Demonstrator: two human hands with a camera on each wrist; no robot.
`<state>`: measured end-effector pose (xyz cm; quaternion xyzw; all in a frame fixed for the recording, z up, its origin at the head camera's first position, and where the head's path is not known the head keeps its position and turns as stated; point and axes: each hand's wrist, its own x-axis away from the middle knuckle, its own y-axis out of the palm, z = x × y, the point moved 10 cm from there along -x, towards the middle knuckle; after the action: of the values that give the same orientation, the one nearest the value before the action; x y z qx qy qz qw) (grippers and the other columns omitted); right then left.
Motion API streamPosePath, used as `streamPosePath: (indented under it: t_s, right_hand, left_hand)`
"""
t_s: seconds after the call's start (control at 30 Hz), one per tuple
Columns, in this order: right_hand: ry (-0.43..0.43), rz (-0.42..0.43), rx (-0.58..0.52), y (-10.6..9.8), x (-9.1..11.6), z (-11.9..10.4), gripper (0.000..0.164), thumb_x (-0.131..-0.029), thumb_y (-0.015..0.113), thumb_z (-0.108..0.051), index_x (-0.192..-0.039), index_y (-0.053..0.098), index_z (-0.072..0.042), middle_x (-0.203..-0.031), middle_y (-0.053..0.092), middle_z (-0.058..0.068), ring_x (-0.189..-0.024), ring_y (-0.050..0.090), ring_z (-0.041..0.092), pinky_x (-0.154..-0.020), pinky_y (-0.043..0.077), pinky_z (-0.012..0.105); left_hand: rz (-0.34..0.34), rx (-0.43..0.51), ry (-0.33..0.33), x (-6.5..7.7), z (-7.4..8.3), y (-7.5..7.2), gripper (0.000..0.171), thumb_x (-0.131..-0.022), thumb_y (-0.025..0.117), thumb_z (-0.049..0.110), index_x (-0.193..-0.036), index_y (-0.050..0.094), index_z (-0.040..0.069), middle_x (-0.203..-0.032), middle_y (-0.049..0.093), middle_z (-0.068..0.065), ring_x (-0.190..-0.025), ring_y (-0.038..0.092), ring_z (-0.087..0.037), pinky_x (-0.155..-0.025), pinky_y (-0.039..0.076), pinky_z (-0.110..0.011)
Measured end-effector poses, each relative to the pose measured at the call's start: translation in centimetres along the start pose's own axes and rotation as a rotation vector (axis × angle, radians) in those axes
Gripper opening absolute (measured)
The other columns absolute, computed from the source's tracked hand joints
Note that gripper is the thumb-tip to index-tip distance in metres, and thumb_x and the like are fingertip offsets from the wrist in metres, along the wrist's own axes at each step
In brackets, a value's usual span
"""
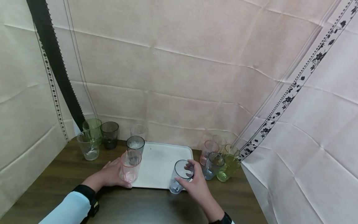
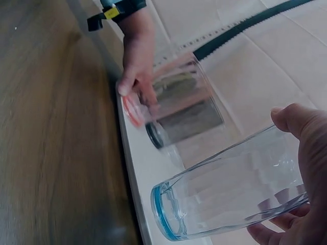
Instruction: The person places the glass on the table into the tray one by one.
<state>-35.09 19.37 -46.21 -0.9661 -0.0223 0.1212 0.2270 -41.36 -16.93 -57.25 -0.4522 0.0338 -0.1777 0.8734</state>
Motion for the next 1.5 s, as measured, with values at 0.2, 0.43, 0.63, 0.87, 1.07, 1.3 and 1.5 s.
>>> streamPosePath:
  t_s: [0.2,0.43,0.63,0.87,1.07,1.3,1.5]
  right_hand:
    - [-0.015,-0.041,0.010,2.6,-1.2,-0.4,0.087,-0.091,0.095,-0.034,-0.157,0.045,-0.008,-0.144,0.059,0.012,-0.138,0.060,0.031,-0.112,0.050,0.060]
    - [0.037,-0.042,0.007,5.0,-4.3,0.4,0.092,-0.091,0.093,-0.045,-0.161,0.042,-0.014,-0.150,0.059,0.014,-0.140,0.059,0.031,-0.115,0.050,0.060]
    - [0.016,-0.026,0.010,7.2,-8.2,0.3,0.097,-0.094,0.090,-0.046,-0.167,0.037,-0.010,-0.154,0.055,0.014,-0.143,0.056,0.031,-0.115,0.051,0.057]
    - [0.024,-0.011,0.046,9.5,-12.1,-0.6,0.099,-0.092,0.092,-0.047,-0.167,0.039,-0.012,-0.157,0.056,0.010,-0.147,0.054,0.030,-0.120,0.048,0.054]
    - [0.011,-0.008,0.080,10.9,-15.2,-1.3,0.093,-0.095,0.091,-0.040,-0.165,0.041,-0.007,-0.157,0.056,0.015,-0.146,0.055,0.033,-0.118,0.050,0.051]
    - [0.038,-0.010,0.081,12.2,-17.5,-0.9,0.090,-0.096,0.089,-0.034,-0.165,0.038,-0.006,-0.160,0.052,0.019,-0.150,0.053,0.037,-0.119,0.050,0.051]
    - [0.037,-0.029,0.095,12.9,-18.5,-0.7,0.092,-0.096,0.089,-0.034,-0.166,0.036,-0.004,-0.162,0.050,0.019,-0.151,0.051,0.037,-0.120,0.049,0.050]
  left_hand:
    - [-0.001,0.008,-0.012,0.2,0.1,0.0,0.140,-0.075,0.096,0.066,-0.170,0.024,-0.007,-0.173,0.026,-0.039,-0.160,0.017,-0.062,-0.124,0.011,-0.083]
    - [-0.009,0.013,-0.010,0.3,0.1,-0.2,0.140,-0.076,0.096,0.065,-0.171,0.023,-0.007,-0.173,0.024,-0.039,-0.161,0.016,-0.062,-0.125,0.010,-0.082]
    - [-0.001,-0.003,0.004,0.3,0.1,-0.3,0.143,-0.074,0.096,0.067,-0.171,0.022,-0.007,-0.173,0.024,-0.039,-0.161,0.016,-0.062,-0.125,0.009,-0.082]
    - [-0.004,0.019,-0.006,0.2,-0.2,0.0,0.143,-0.074,0.097,0.065,-0.172,0.020,-0.005,-0.174,0.024,-0.037,-0.161,0.017,-0.061,-0.125,0.010,-0.082]
    - [-0.010,0.022,-0.027,0.1,-0.2,0.1,0.144,-0.074,0.097,0.067,-0.172,0.020,-0.005,-0.175,0.023,-0.037,-0.161,0.016,-0.061,-0.126,0.011,-0.081]
    - [-0.012,0.014,-0.028,0.0,-0.1,-0.1,0.145,-0.073,0.097,0.066,-0.172,0.019,-0.005,-0.175,0.022,-0.037,-0.162,0.015,-0.061,-0.126,0.009,-0.081]
    - [-0.013,0.015,-0.026,-0.2,-0.3,0.1,0.145,-0.073,0.097,0.067,-0.173,0.020,-0.004,-0.175,0.023,-0.036,-0.162,0.015,-0.060,-0.126,0.010,-0.081]
